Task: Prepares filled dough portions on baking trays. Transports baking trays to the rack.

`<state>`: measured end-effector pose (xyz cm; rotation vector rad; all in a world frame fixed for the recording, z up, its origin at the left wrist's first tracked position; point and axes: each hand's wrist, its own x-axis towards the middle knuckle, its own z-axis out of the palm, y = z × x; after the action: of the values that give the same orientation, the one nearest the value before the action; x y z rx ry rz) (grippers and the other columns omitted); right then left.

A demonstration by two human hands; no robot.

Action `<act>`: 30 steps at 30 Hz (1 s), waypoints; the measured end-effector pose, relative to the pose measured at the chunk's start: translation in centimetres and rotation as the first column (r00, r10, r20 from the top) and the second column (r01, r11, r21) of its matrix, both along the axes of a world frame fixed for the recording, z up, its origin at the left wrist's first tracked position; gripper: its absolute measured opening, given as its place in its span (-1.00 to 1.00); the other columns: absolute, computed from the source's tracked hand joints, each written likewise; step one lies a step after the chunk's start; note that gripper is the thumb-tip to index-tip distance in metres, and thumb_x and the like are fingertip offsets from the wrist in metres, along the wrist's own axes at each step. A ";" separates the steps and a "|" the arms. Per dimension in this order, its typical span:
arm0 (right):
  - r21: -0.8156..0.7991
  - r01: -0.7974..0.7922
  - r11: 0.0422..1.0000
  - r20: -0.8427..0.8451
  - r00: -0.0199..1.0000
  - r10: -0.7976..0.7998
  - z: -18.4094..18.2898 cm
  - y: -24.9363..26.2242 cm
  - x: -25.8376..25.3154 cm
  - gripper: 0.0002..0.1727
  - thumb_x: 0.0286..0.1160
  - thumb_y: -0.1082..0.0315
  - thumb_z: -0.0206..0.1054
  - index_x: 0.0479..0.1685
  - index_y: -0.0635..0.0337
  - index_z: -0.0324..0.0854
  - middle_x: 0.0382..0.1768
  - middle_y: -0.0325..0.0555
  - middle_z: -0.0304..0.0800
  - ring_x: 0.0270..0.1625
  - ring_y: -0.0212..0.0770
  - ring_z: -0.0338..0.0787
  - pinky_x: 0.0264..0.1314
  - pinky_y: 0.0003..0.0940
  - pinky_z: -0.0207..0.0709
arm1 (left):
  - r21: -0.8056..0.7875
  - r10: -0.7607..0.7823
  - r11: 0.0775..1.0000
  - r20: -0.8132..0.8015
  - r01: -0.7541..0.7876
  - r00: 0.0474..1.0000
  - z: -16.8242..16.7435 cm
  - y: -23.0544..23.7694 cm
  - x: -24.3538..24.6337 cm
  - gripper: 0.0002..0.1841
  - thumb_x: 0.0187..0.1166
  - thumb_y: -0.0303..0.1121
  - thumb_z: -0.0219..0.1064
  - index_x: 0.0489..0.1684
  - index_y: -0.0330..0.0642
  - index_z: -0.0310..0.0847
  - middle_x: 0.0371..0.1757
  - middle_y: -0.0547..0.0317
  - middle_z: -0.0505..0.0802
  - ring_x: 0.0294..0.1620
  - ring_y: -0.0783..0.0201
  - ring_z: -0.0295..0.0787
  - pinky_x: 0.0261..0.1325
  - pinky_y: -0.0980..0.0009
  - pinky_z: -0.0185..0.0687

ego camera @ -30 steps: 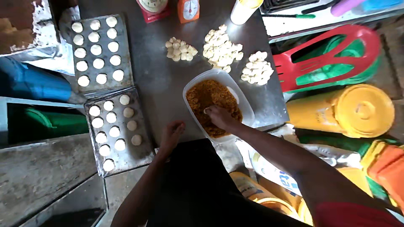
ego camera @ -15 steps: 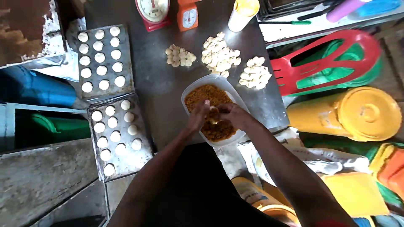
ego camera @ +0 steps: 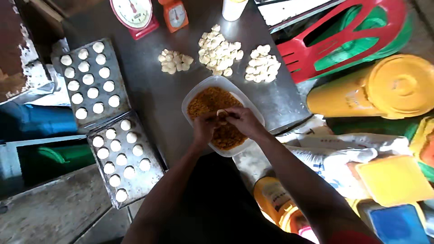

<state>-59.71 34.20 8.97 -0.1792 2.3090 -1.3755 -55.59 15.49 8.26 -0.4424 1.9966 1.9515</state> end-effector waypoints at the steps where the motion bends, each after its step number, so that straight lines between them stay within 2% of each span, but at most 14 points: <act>1: -0.024 -0.025 0.999 0.061 0.998 0.027 0.1 0.3 -0.2 -0.69 0.66 0.35 0.35 0.32 0.04 0.74 0.23 -0.08 0.78 0.16 -0.16 0.83 0.27 -0.07 0.77 | -0.003 0.025 1.000 -0.009 -0.025 1.000 -0.2 -0.1 -0.1 -0.74 0.63 -0.44 0.39 0.20 -0.30 0.72 0.02 -0.04 0.88 -0.11 0.16 0.89 0.02 0.15 0.89; 2: -0.032 -0.035 0.999 0.085 0.996 0.038 0.1 0.4 -0.4 -0.68 0.69 0.29 0.33 0.35 -0.01 0.74 0.24 -0.11 0.78 0.18 -0.19 0.83 0.30 -0.07 0.76 | -0.025 0.034 0.999 -0.006 -0.034 0.999 -0.1 -0.1 -0.2 -0.75 0.62 -0.43 0.40 0.19 -0.29 0.73 0.01 -0.03 0.88 -0.12 0.17 0.89 0.00 0.15 0.89; 4: 0.000 -0.010 1.000 0.021 1.000 0.010 -0.4 0.3 -0.5 -0.73 0.64 0.20 0.42 0.20 0.03 0.82 0.12 -0.12 0.82 0.06 -0.22 0.85 0.19 -0.11 0.79 | -0.073 0.038 0.997 0.015 -0.036 0.999 0.4 0.1 -0.5 -0.76 0.61 -0.44 0.42 0.16 -0.28 0.73 0.01 -0.05 0.87 -0.14 0.15 0.89 -0.02 0.15 0.89; 6: 0.038 0.050 0.998 -0.105 0.993 -0.046 -1.1 -0.3 -0.6 -0.82 0.53 0.25 0.51 -0.02 0.10 0.85 -0.02 -0.10 0.83 -0.06 -0.21 0.85 0.08 -0.12 0.80 | -0.110 0.015 0.994 0.028 -0.012 0.999 0.9 0.3 -0.6 -0.76 0.64 -0.41 0.40 0.18 -0.26 0.71 0.04 -0.08 0.85 -0.12 0.13 0.90 -0.02 0.13 0.90; 8: 0.054 0.070 0.996 -0.175 0.983 -0.059 -1.3 -0.6 -0.4 -0.86 0.53 0.31 0.50 -0.06 0.14 0.84 -0.01 -0.04 0.81 -0.05 -0.15 0.83 0.07 -0.09 0.78 | -0.071 -0.036 0.997 0.036 0.038 0.999 1.1 0.0 -0.2 -0.70 0.75 -0.30 0.27 0.33 -0.19 0.65 0.16 -0.08 0.80 -0.03 0.10 0.87 0.04 0.08 0.88; 10: 0.029 0.028 0.999 -0.174 0.985 -0.022 -0.6 -0.6 -0.2 -0.84 0.54 0.39 0.46 0.02 0.12 0.84 0.02 -0.03 0.80 -0.04 -0.14 0.82 0.04 -0.11 0.77 | 0.014 -0.052 0.999 0.030 0.051 0.998 1.4 -0.8 0.4 -0.65 0.79 -0.19 0.24 0.39 -0.13 0.63 0.18 -0.06 0.82 -0.04 0.09 0.87 0.03 0.08 0.85; 14: -0.095 -0.038 0.995 -0.002 0.999 0.038 0.8 -0.5 -0.1 -0.56 0.62 0.45 0.33 0.47 -0.03 0.68 0.23 -0.06 0.83 0.01 -0.12 0.89 0.03 -0.10 0.84 | -0.002 -0.020 1.000 -0.011 0.020 1.000 0.8 -2.9 0.1 -0.66 0.67 -0.31 0.39 0.33 -0.21 0.62 0.18 -0.05 0.83 -0.02 0.11 0.90 0.08 0.14 0.89; 16: 0.050 -0.019 0.999 -0.073 0.997 0.022 -0.5 -0.8 0.2 -0.70 0.66 0.36 0.36 0.31 0.03 0.75 0.12 -0.06 0.88 -0.05 -0.10 0.92 -0.01 -0.03 0.85 | 0.019 0.101 0.995 0.017 -0.101 0.995 -0.6 -3.3 -1.0 -0.70 0.62 -0.39 0.43 0.21 -0.34 0.68 0.06 -0.06 0.87 -0.08 0.16 0.92 0.07 0.21 0.90; 18: 0.284 -0.112 0.952 -0.146 0.977 0.158 -3.2 -1.2 0.5 -0.82 0.57 0.34 0.43 0.04 0.13 0.83 -0.01 0.05 0.87 0.01 0.06 0.87 0.12 0.20 0.73 | 0.034 0.156 0.987 0.011 -0.156 0.988 -0.9 -3.7 -0.9 -0.72 0.61 -0.42 0.43 0.19 -0.36 0.68 -0.01 -0.05 0.88 -0.13 0.19 0.91 0.03 0.24 0.89; 20: 0.457 -0.292 0.840 -0.012 0.942 0.335 -5.5 -2.1 1.1 -0.75 0.54 0.19 0.46 0.05 0.11 0.83 0.03 0.13 0.85 0.11 0.22 0.82 0.15 0.37 0.65 | 0.030 0.123 0.992 -0.015 -0.122 0.992 -0.1 -4.3 -0.3 -0.70 0.64 -0.39 0.41 0.26 -0.30 0.64 0.02 -0.04 0.86 -0.09 0.19 0.90 0.06 0.23 0.88; 22: 0.566 -0.399 0.721 0.091 0.900 0.426 -6.9 -3.5 1.8 -0.67 0.59 0.07 0.41 0.10 0.08 0.81 0.08 0.14 0.80 0.14 0.26 0.78 0.13 0.37 0.63 | 0.062 0.185 0.981 -0.002 -0.184 0.983 -0.9 -4.4 -0.7 -0.70 0.62 -0.40 0.43 0.20 -0.37 0.67 -0.01 -0.06 0.88 -0.10 0.16 0.91 0.05 0.22 0.90; 26: 0.628 -0.408 0.663 0.158 0.901 0.404 -7.5 -5.1 2.1 -0.75 0.65 0.16 0.32 0.07 0.02 0.82 0.00 0.15 0.83 0.00 0.29 0.82 -0.05 0.39 0.65 | 0.093 0.237 0.966 0.043 -0.240 0.971 -1.3 -4.8 -0.9 -0.69 0.61 -0.41 0.44 0.21 -0.39 0.67 0.03 -0.08 0.88 -0.06 0.14 0.92 0.10 0.21 0.89; 28: 0.615 -0.370 0.696 0.114 0.916 0.385 -7.2 -4.6 1.9 -0.77 0.60 0.19 0.35 0.05 0.04 0.83 -0.01 0.13 0.83 0.03 0.26 0.82 -0.04 0.37 0.65 | 0.064 0.190 0.979 0.032 -0.191 0.981 -0.2 -5.3 -0.1 -0.67 0.63 -0.36 0.43 0.28 -0.30 0.66 0.08 -0.04 0.86 -0.02 0.15 0.90 0.12 0.19 0.87; 30: 0.528 -0.299 0.795 0.046 0.945 0.325 -5.8 -3.8 1.4 -0.77 0.58 0.20 0.39 0.03 0.09 0.82 -0.06 0.13 0.85 0.03 0.23 0.83 0.02 0.37 0.66 | 0.050 0.159 0.986 0.024 -0.160 0.987 0.2 -5.8 0.4 -0.63 0.68 -0.30 0.39 0.37 -0.26 0.63 0.14 -0.05 0.85 0.02 0.12 0.90 0.16 0.14 0.87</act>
<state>-58.32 30.44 3.19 -0.4002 2.4617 -0.5430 -55.20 9.73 8.50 -0.6239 1.9477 2.0790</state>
